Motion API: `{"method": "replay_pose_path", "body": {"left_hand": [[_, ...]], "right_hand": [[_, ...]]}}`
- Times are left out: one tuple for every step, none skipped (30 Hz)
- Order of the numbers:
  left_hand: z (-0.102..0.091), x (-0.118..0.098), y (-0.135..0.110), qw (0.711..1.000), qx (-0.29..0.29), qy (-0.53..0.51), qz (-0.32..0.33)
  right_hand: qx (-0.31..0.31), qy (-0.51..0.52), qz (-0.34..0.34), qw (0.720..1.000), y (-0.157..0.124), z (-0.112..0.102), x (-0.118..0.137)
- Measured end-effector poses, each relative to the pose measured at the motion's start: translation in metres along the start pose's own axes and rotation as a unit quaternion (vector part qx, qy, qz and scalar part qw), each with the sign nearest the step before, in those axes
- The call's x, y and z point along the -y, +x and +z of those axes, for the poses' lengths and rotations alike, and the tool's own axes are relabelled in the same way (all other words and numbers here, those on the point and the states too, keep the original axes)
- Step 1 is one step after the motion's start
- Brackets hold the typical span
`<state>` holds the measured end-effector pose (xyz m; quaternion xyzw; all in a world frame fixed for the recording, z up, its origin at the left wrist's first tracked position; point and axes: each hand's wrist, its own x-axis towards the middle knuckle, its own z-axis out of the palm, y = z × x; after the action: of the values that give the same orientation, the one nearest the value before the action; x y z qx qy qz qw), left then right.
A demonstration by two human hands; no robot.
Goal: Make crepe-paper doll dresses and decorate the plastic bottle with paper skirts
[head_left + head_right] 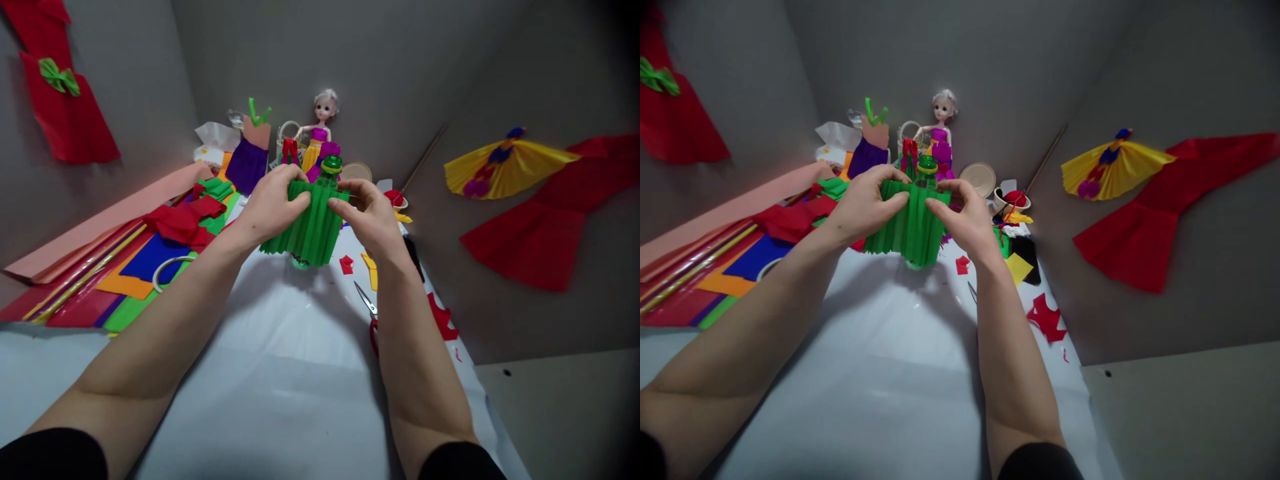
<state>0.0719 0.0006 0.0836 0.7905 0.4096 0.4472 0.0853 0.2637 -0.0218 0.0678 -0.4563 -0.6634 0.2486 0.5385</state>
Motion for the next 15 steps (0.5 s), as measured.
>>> {"method": "replay_pose_path", "body": {"left_hand": [[0.0, 0.0, 0.0, 1.0, 0.003, -0.001, -0.001], [0.0, 0.0, 0.0, 1.0, 0.008, -0.002, -0.002], [-0.001, 0.0, 0.0, 1.0, 0.012, -0.004, -0.003], [-0.001, 0.0, 0.0, 1.0, 0.014, -0.004, -0.004], [-0.001, 0.0, 0.0, 1.0, 0.016, -0.005, -0.005], [-0.001, -0.001, 0.0, 1.0, 0.015, -0.004, -0.006], [0.0, -0.001, -0.001, 1.0, 0.013, -0.004, -0.006], [0.0, -0.002, -0.001, 1.0, 0.01, -0.003, -0.007], [0.0, -0.002, -0.001, 1.0, 0.008, -0.003, -0.007], [0.0, -0.002, -0.001, 1.0, 0.006, -0.003, -0.007], [0.0, -0.003, -0.001, 1.0, 0.004, -0.003, -0.007], [0.001, -0.003, -0.001, 1.0, 0.004, -0.003, -0.006], [0.001, -0.003, -0.001, 1.0, 0.005, -0.003, -0.005], [0.001, -0.003, 0.0, 1.0, 0.006, -0.003, -0.004], [0.001, -0.003, 0.0, 1.0, 0.006, -0.003, -0.003]], "right_hand": [[-0.003, 0.0, -0.003, 1.0, 0.0, 0.0, 0.0], [-0.006, 0.0, -0.007, 1.0, 0.0, 0.0, 0.0], [-0.01, -0.003, -0.01, 1.0, 0.001, 0.0, 0.0], [-0.012, -0.007, -0.013, 1.0, 0.001, 0.0, 0.0], [-0.013, -0.012, -0.016, 1.0, 0.001, 0.0, 0.001], [-0.013, -0.018, -0.018, 1.0, 0.0, 0.0, 0.001], [-0.014, -0.023, -0.019, 0.999, 0.0, 0.001, 0.002], [-0.015, -0.028, -0.021, 0.999, -0.001, 0.002, 0.003], [-0.017, -0.033, -0.023, 0.999, -0.001, 0.003, 0.004], [-0.021, -0.04, -0.027, 0.999, -0.002, 0.004, 0.004], [-0.028, -0.05, -0.031, 0.998, -0.002, 0.006, 0.005], [-0.035, -0.063, -0.035, 0.997, -0.003, 0.007, 0.005], [-0.044, -0.077, -0.04, 0.995, -0.003, 0.009, 0.005], [-0.053, -0.091, -0.044, 0.993, -0.003, 0.011, 0.005], [-0.061, -0.105, -0.048, 0.991, -0.003, 0.013, 0.005]]}}
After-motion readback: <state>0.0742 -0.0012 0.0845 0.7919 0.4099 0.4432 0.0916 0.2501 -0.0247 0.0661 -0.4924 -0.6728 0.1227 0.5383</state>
